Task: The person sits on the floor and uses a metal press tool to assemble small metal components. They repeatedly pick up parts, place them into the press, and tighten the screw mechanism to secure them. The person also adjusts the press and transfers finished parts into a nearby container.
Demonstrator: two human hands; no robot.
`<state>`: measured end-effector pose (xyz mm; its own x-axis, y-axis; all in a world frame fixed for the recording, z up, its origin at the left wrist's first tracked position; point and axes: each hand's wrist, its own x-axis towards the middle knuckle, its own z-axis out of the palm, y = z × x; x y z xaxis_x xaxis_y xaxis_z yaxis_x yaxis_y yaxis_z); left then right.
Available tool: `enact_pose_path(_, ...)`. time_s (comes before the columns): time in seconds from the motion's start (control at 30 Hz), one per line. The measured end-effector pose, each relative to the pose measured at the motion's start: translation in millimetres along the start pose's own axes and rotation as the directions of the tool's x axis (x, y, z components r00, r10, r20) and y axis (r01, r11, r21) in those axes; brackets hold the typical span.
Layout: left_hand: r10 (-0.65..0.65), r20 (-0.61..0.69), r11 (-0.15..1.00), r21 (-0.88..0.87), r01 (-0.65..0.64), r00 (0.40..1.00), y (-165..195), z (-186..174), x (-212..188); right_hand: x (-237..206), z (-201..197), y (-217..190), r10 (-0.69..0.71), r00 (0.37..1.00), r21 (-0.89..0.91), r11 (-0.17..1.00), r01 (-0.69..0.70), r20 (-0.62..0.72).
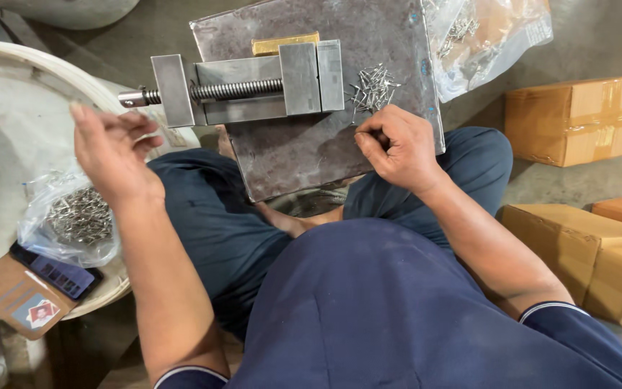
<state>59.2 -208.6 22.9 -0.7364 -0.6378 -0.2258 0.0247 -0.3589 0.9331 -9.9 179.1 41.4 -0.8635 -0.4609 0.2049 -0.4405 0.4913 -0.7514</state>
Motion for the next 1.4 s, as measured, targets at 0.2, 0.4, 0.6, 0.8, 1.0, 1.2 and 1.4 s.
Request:
enact_pose_path(0.2,-0.049,0.152,0.997,-0.05,0.057,0.987,-0.1,9.1,13.1,0.7,-0.8,-1.0,-0.055,0.998,-0.048,0.997,0.054,-0.012)
enact_pose_path(0.4,0.041,0.277,0.997,-0.078,-0.02,0.96,2.0,9.9,13.4,1.1,-0.2,-0.3,-0.062,0.998,-0.066,0.996,0.063,0.006)
enact_pose_path(0.6,0.197,0.301,0.978,0.005,-0.208,0.933,-5.0,9.2,9.8,2.3,0.3,-1.1,-0.073,0.997,-0.098,0.992,0.074,0.006)
enact_pose_path(0.8,0.308,0.36,0.912,0.152,-0.38,0.881,-7.3,5.7,4.0,4.1,0.1,-3.6,-0.108,0.994,-0.117,0.987,0.108,0.004)
enact_pose_path(1.0,0.38,0.334,0.885,0.14,-0.444,0.862,-9.8,6.4,-4.6,4.9,0.0,-4.3,-0.122,0.993,-0.119,0.986,0.121,0.002)
enact_pose_path(1.2,0.389,0.314,0.89,0.113,-0.441,0.866,-13.6,3.3,-6.6,5.6,0.2,-5.3,-0.154,0.988,-0.153,0.976,0.153,0.006)
enact_pose_path(1.4,0.39,0.292,0.889,0.127,-0.44,0.873,-10.5,6.9,-9.5,2.2,2.8,-0.2,-0.137,0.991,-0.143,0.98,0.135,0.001)
